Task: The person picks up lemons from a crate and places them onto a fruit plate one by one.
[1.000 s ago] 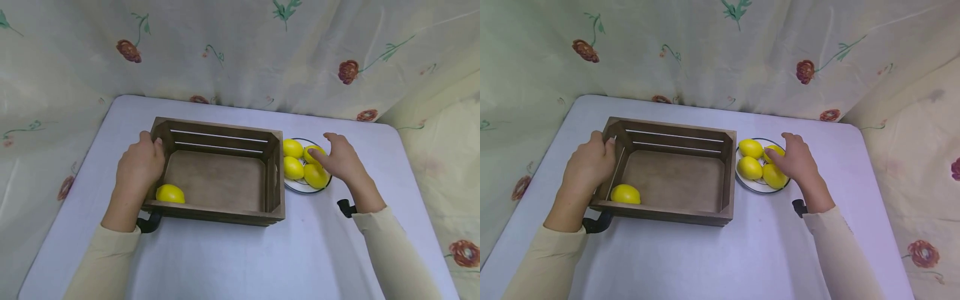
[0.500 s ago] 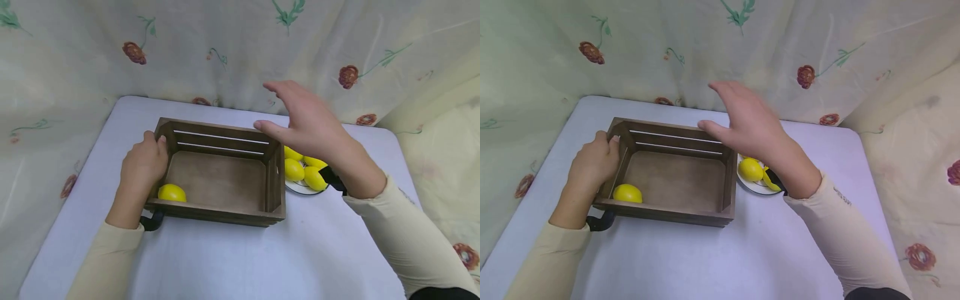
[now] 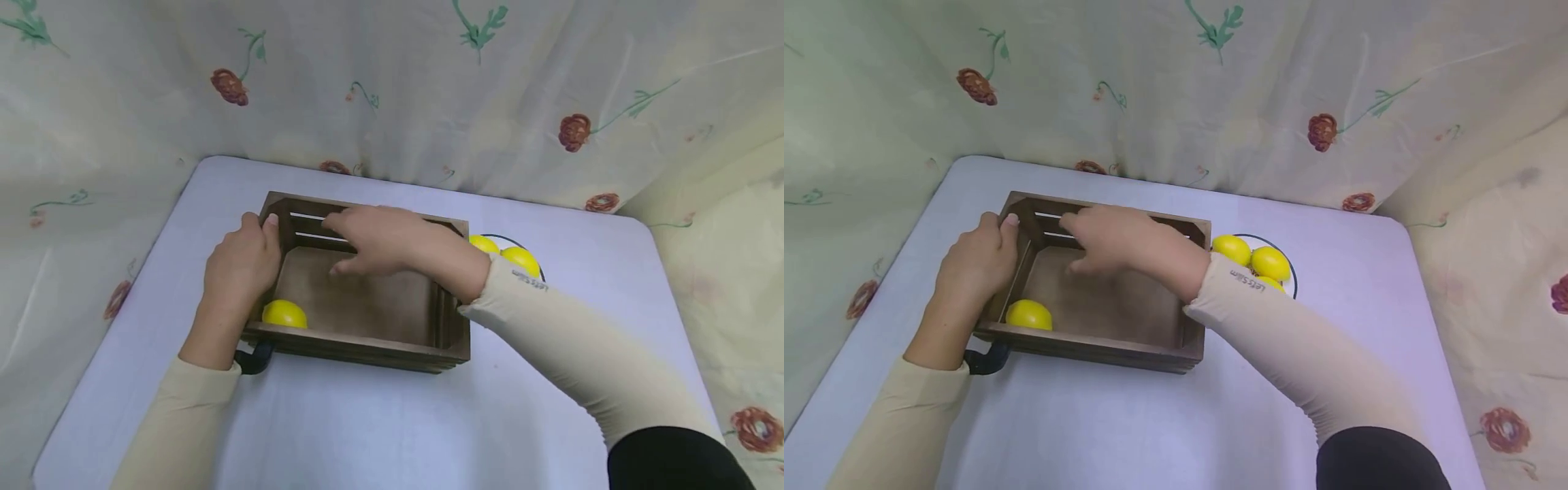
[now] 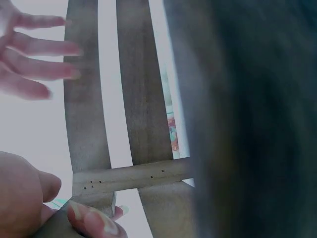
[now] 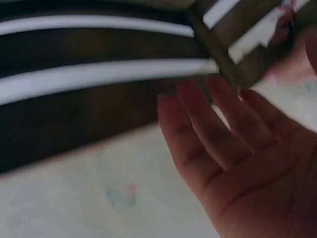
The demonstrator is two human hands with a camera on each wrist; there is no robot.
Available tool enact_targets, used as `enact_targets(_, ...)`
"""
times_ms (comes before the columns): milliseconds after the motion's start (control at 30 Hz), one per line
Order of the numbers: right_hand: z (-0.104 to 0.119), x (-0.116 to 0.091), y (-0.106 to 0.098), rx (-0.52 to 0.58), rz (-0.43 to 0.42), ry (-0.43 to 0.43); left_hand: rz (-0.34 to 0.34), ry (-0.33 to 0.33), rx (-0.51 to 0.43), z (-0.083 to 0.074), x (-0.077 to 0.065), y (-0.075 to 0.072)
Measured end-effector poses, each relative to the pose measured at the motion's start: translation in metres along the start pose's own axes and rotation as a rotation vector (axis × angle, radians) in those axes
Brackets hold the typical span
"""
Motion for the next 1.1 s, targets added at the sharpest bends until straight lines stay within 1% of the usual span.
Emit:
enact_targets(67, 0.007, 0.015, 0.011, -0.023, 0.08, -0.033, 0.0, -0.003, 0.002, 0.001, 0.0, 0.0)
enact_targets(167, 0.018, 0.033, 0.026, -0.028, 0.148, -0.082, 0.008, -0.005, 0.006, 0.001, 0.001, 0.0)
enact_targets(300, 0.033, 0.052, 0.041, -0.028, 0.176, -0.138, 0.013, -0.015, 0.007, 0.001, 0.002, -0.001)
enact_targets(433, 0.046, 0.065, 0.053, -0.026, 0.204, -0.175, 0.016, -0.019, 0.004, 0.002, 0.003, 0.0)
enact_targets(533, 0.052, 0.072, 0.061, -0.016, 0.227, -0.175, 0.016, -0.015, 0.001, 0.002, 0.003, 0.0)
enact_targets(733, 0.056, 0.08, 0.078, -0.042, 0.25, -0.131, 0.011, -0.015, 0.003, -0.001, 0.002, 0.0)
enact_targets(933, 0.054, 0.084, 0.09, 0.019, 0.29, -0.092, 0.021, -0.01, 0.015, -0.002, 0.001, 0.0)
enact_targets(1100, 0.052, 0.088, 0.092, 0.071, 0.287, -0.128, 0.033, -0.011, 0.016, 0.003, 0.002, -0.002)
Point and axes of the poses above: each hand's wrist, its own x-axis towards the middle knuckle, its own y-axis out of the palm, z = x × y, the point moved 2 cm from there along x, towards the middle knuckle, and after that the axes turned 3 degrees about -y, right-handed, at the moved point
